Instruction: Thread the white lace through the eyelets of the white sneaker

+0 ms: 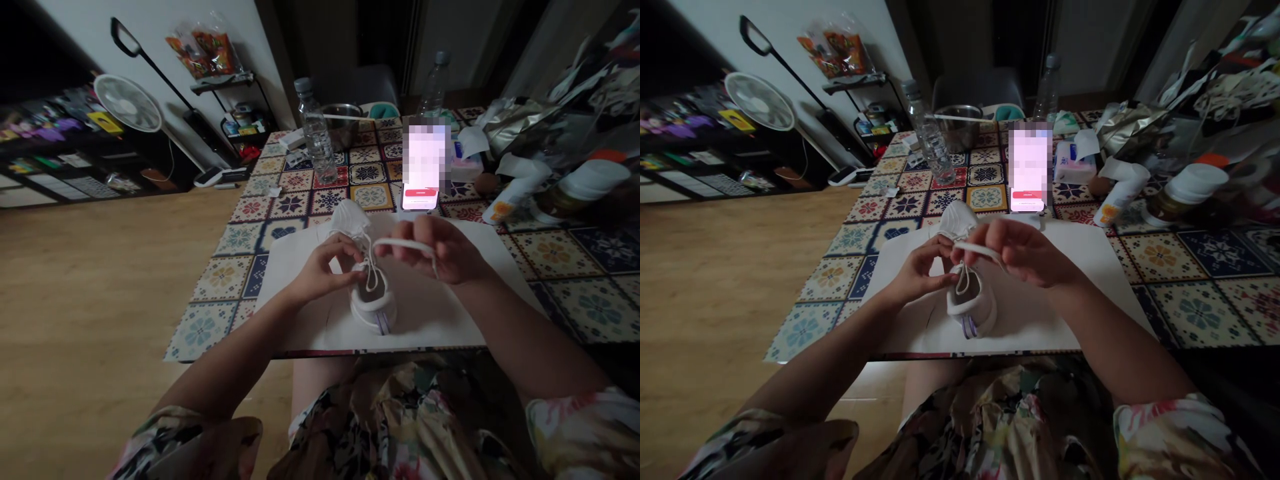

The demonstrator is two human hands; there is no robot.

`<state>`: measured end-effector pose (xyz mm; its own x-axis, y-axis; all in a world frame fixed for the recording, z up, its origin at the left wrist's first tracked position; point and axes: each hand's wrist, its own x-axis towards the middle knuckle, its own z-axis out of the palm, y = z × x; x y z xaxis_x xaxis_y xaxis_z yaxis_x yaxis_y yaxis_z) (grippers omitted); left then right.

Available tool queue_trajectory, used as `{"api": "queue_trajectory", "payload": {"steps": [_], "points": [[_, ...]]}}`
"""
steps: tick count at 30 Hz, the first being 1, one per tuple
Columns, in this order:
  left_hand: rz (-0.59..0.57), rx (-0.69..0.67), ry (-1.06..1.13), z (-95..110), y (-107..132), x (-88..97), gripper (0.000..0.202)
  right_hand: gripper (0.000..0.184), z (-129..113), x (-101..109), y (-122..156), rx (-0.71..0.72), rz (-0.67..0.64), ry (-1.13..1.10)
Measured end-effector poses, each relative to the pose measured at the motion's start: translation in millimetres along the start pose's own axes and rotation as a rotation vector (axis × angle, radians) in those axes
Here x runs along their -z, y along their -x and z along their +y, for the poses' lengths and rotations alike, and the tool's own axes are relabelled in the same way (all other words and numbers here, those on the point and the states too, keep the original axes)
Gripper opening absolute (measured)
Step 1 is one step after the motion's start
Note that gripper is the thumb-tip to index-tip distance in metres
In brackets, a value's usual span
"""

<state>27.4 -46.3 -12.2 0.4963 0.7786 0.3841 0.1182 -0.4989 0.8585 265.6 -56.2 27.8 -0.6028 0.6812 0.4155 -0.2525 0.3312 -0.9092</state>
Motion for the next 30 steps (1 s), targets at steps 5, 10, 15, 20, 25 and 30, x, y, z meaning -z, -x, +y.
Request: {"api": "queue_trajectory", "payload": {"steps": [5, 10, 15, 20, 25, 30], "points": [[-0.026, 0.001, 0.024, 2, 0, -1.7, 0.027, 0.013, 14, 0, -9, -0.125, 0.051, 0.388], [-0.038, -0.024, 0.046, 3, 1, -4.7, 0.032, 0.010, 18, -4, -9, -0.064, -0.065, 0.506], [-0.061, -0.011, 0.081, 2, 1, -3.5, 0.024, 0.009, 15, -12, -8, -0.020, -0.042, 0.516], [-0.079, 0.057, 0.167, 2, 0, -2.2, 0.026, 0.016, 24, -21, -8, 0.046, 0.101, 0.546], [-0.078, 0.128, 0.347, 3, 0, -2.6, 0.034, 0.009, 34, -21, -8, 0.111, 0.134, 0.551], [-0.007, 0.168, 0.552, 6, 0, 1.2, 0.041, 0.008, 38, -18, -10, 0.045, 0.271, 0.440]]}}
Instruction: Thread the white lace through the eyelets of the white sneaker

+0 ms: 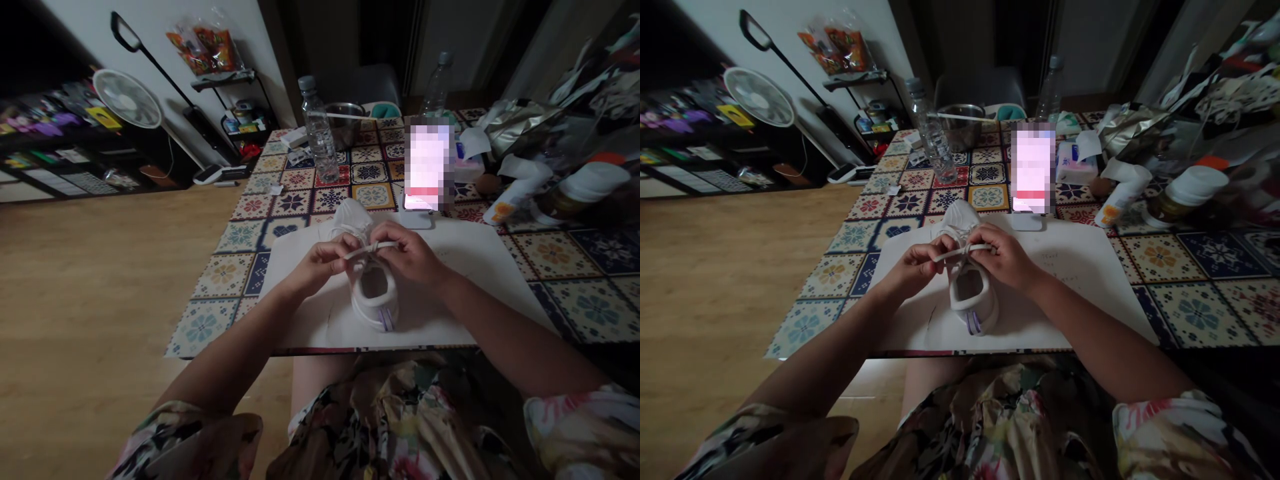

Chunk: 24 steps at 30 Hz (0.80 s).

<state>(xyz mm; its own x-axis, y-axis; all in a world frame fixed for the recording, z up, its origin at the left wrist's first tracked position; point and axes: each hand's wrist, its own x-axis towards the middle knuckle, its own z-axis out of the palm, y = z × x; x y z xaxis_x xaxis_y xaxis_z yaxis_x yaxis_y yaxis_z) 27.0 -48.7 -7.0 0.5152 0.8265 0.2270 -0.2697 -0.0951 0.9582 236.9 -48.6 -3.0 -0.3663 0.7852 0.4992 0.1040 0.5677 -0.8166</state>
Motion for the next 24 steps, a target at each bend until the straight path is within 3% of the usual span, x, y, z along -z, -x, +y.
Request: {"api": "queue_trajectory", "payload": {"steps": [5, 10, 16, 18, 22, 24], "points": [[0.171, -0.074, 0.205, 10, -2, 6.6, 0.050, 0.024, 0, 9, -5, -0.073, 0.199, -0.252], [0.310, -0.195, 0.495, 22, -3, 14.5, 0.044, 0.030, -4, 24, -13, -0.085, 0.386, -0.459], [0.565, -0.329, 0.477, 27, 3, 26.9, 0.025, 0.027, -11, 45, -18, -0.082, 0.510, -0.535], [0.508, -0.281, 0.414, 28, 7, 28.6, 0.023, 0.025, -12, 44, -16, -0.116, 0.502, -0.501], [0.064, -0.060, 0.299, 24, 9, 18.2, 0.031, 0.024, -11, 20, -5, -0.195, 0.351, -0.341], [-0.071, 0.008, 0.265, 18, 8, 7.5, 0.033, 0.021, -12, 5, 2, -0.182, 0.208, -0.224]]}}
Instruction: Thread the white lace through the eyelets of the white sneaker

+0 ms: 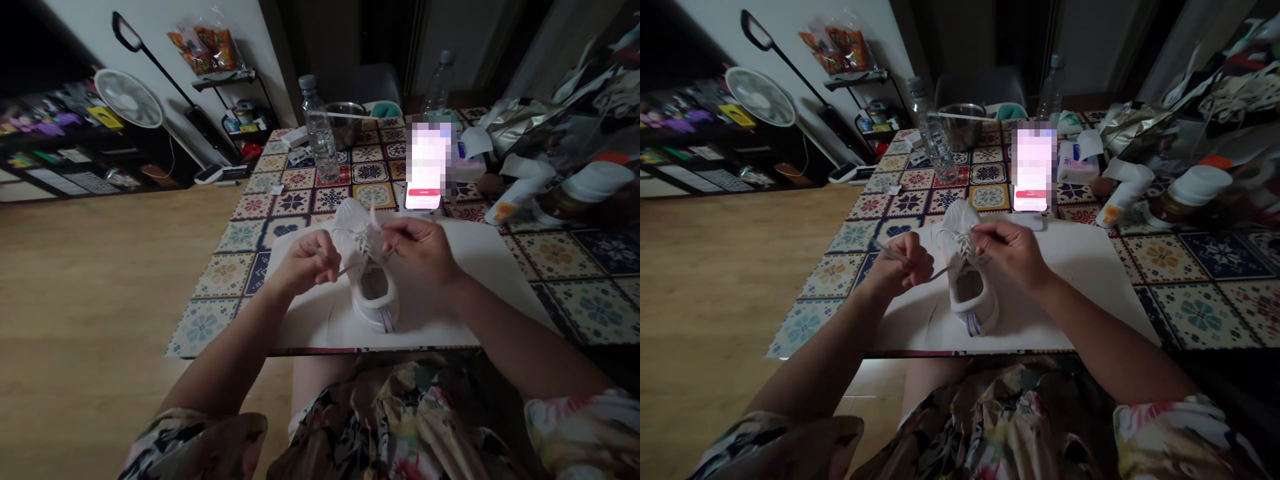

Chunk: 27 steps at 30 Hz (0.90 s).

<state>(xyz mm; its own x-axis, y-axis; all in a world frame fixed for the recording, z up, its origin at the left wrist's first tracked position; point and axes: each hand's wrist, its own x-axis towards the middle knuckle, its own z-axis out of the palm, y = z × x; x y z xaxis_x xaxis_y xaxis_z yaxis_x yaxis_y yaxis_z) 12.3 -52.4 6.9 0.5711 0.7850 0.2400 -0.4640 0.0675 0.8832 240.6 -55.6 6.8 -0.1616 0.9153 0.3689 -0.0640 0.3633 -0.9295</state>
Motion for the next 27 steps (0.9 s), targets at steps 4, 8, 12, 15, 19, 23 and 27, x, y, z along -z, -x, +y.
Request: {"api": "queue_trajectory", "payload": {"steps": [4, 8, 12, 15, 19, 23, 27], "points": [[0.068, 0.061, -0.067, -19, -5, -13.9, 0.033, 0.014, 1, -15, 13, 0.220, -0.151, 0.210], [0.166, 0.062, -0.030, -23, -7, -20.7, 0.041, 0.014, -3, -16, 15, 0.397, -0.189, 0.312], [0.220, 0.083, -0.020, -20, -7, -24.7, 0.051, 0.017, -3, -17, 16, 0.450, -0.210, 0.354], [0.259, 0.059, -0.059, -22, -6, -25.3, 0.039, 0.014, -1, -18, 17, 0.483, -0.179, 0.345], [0.293, -0.036, -0.185, -27, -3, -22.3, 0.031, 0.012, 0, -21, 17, 0.449, -0.152, 0.315], [0.298, -0.165, -0.336, -26, -2, -21.9, 0.023, 0.013, -2, -23, 17, 0.404, -0.108, 0.279], [0.246, -0.159, -0.409, -20, -1, -28.2, 0.025, 0.015, -1, -22, 19, 0.320, -0.020, 0.256]]}}
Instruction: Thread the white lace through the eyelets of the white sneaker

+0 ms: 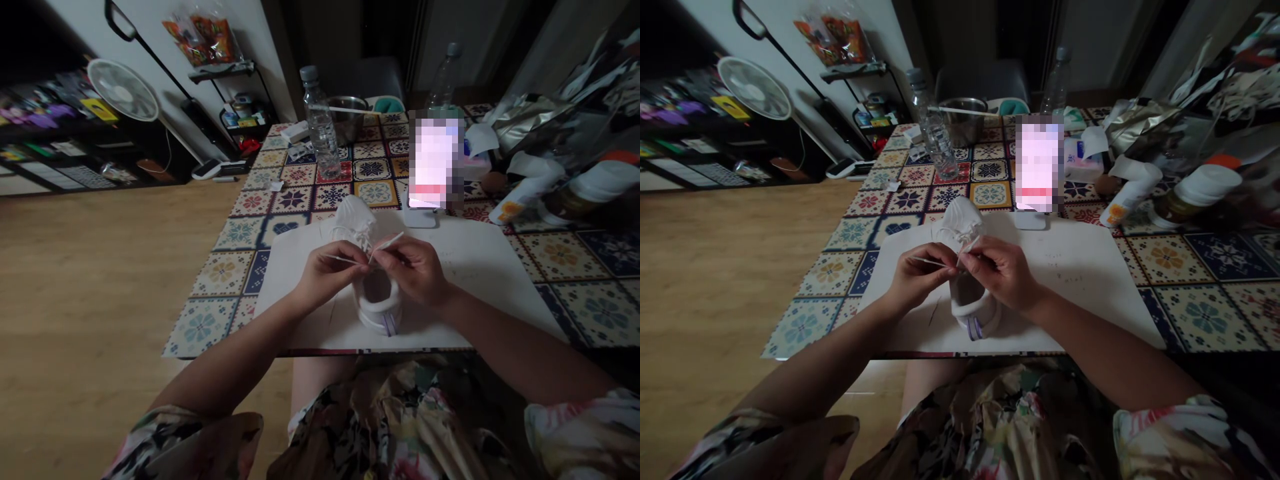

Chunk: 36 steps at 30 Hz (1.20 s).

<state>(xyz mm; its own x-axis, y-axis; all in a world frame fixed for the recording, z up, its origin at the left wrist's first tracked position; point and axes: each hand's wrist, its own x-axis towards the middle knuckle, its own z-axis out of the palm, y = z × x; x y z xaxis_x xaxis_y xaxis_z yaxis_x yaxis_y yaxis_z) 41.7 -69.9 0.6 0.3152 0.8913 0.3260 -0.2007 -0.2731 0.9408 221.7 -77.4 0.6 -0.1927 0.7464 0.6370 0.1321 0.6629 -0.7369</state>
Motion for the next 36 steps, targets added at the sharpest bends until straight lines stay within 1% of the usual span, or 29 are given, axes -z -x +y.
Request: {"api": "queue_trajectory", "payload": {"steps": [2, 4, 6, 8, 10, 12, 14, 16, 18, 21, 23, 25, 26, 29, 31, 33, 36], "points": [[-0.017, 0.029, -0.025, 2, 1, -1.8, 0.028, 0.013, 1, 0, 2, -0.095, 0.024, -0.010], [-0.001, 0.075, -0.019, 2, 2, -2.1, 0.030, 0.009, 2, 0, 3, -0.167, 0.040, -0.031], [0.035, 0.116, 0.011, 0, 3, -0.9, 0.031, 0.010, 2, -1, 3, -0.173, 0.034, -0.035], [0.070, 0.129, 0.036, -3, 3, 1.1, 0.032, 0.014, 0, 0, 2, -0.117, -0.025, 0.006], [0.093, 0.110, 0.040, -5, 3, 2.5, 0.032, 0.017, -1, 1, 0, -0.031, -0.117, 0.073], [0.105, 0.084, 0.026, -5, 3, 2.9, 0.031, 0.018, -1, 2, -1, 0.045, -0.165, 0.116], [0.110, 0.058, 0.002, -4, 3, 2.4, 0.030, 0.017, 0, 2, -3, 0.084, -0.166, 0.117], [0.111, 0.034, -0.018, -3, 3, 1.9, 0.029, 0.017, 2, 2, -3, 0.093, -0.165, 0.085], [0.105, 0.038, -0.017, -3, 3, 2.0, 0.030, 0.016, 3, 1, -3, 0.098, -0.176, 0.044], [0.102, 0.109, 0.041, -5, 2, 2.7, 0.031, 0.013, 4, 0, -3, 0.088, -0.188, 0.039], [0.113, 0.163, 0.086, -6, 1, 2.6, 0.034, 0.011, 4, 0, -2, 0.056, -0.169, 0.090], [0.116, 0.207, 0.115, -6, 0, 1.5, 0.036, 0.013, 4, 1, -1, 0.050, -0.149, 0.139], [0.112, 0.222, 0.128, -6, 0, 0.6, 0.036, 0.015, 3, 2, -1, 0.073, -0.146, 0.154], [0.103, 0.253, 0.173, -4, -1, -2.0, 0.038, 0.020, 2, 3, -1, 0.203, -0.159, 0.177], [0.120, 0.271, 0.186, -3, -1, -2.5, 0.041, 0.020, 0, 3, -1, 0.245, -0.140, 0.178], [0.147, 0.280, 0.189, -3, -3, -1.2, 0.041, 0.015, -1, 4, -3, 0.209, -0.102, 0.125], [0.207, 0.239, 0.229, -4, -10, 4.5, 0.038, 0.006, 2, 7, -9, 0.028, -0.041, -0.068]]}}
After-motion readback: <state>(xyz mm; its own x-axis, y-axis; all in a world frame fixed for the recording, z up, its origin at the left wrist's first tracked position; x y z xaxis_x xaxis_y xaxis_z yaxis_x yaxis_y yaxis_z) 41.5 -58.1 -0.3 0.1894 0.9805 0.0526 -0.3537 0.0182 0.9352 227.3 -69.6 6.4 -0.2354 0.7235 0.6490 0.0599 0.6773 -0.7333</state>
